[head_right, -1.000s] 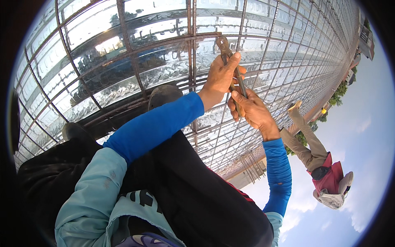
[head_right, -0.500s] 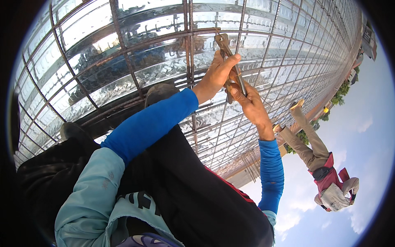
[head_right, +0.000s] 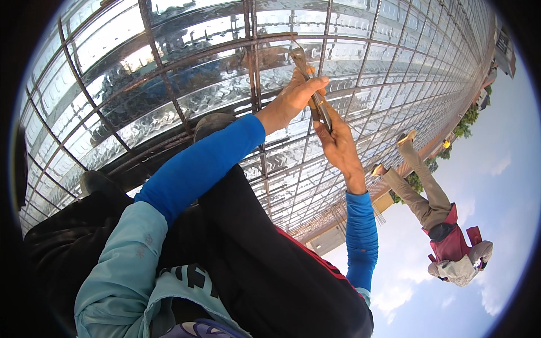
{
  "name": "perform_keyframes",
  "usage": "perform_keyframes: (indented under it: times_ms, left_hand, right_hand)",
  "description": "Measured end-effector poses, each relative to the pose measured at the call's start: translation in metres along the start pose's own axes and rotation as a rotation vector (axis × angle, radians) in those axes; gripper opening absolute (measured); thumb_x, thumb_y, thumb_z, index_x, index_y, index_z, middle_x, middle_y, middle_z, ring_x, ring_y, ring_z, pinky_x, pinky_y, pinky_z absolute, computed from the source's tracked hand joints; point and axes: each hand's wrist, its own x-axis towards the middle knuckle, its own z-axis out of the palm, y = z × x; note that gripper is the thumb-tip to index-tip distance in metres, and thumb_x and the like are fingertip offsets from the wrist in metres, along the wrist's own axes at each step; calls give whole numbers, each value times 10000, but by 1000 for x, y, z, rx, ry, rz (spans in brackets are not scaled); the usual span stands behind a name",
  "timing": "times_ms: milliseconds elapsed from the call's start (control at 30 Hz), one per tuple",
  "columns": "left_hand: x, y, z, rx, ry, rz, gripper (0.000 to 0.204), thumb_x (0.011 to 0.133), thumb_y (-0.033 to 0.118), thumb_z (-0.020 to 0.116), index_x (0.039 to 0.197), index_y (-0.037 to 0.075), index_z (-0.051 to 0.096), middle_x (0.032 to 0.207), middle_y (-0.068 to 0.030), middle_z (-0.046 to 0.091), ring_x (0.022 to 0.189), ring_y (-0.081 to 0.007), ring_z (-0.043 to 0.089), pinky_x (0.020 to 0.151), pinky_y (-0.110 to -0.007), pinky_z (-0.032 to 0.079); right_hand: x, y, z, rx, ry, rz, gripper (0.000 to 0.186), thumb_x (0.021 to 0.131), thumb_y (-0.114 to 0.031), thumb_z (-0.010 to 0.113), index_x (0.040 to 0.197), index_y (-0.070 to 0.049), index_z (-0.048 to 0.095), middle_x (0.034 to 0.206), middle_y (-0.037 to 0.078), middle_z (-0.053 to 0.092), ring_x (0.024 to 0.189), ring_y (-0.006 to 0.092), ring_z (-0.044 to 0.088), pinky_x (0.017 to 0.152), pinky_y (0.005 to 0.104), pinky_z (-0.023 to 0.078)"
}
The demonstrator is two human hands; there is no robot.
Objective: The person uses pliers to bend and secure metal wires on a large metal grid structure. They repeatedly position the wires, twist them with the pliers, and adjust the grid framework while seated on the structure.
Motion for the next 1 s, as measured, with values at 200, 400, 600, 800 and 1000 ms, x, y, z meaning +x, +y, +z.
perform_keyframes:
  times_ms: [200,400,600,800,1000]
  left_hand:
    - [0,6,1,89,67,77,699,966,578,642,1271,-8,411,1111,-169,564,1088,-230,557,944,-380,473]
    - [5,9,6,43,109,74,659,1007,588,592,1282,2,469,1060,-156,655,1011,-205,637,872,-365,501]
    - [8,18,23,68,260,29,615,1030,580,533,1082,-32,515,824,-134,624,735,-233,610,691,-411,515]
    - [8,35,38,-13,358,-83,659,1067,522,488,766,-52,609,677,-177,642,665,-272,652,640,-450,501]
    - [19,23,26,243,312,-13,665,1061,540,486,836,-67,641,757,-245,675,765,-409,698,701,-504,515]
  right_hand:
    - [3,4,6,-42,41,-28,515,1052,-268,639,1480,-14,508,1160,155,663,971,209,598,873,351,497]
    - [3,-1,11,-67,129,-28,429,1064,-269,615,1396,-2,561,996,95,637,824,171,546,742,326,473]
    - [1,-17,11,-138,141,33,410,1058,-253,624,1360,22,581,957,135,638,803,199,562,735,360,488]
    - [1,-28,-6,-99,142,9,402,1057,-254,629,1350,20,602,833,115,615,713,185,528,683,350,476]
    - [14,-24,-5,-185,115,58,446,1078,-262,608,1438,-4,556,874,51,695,765,103,628,708,288,529]
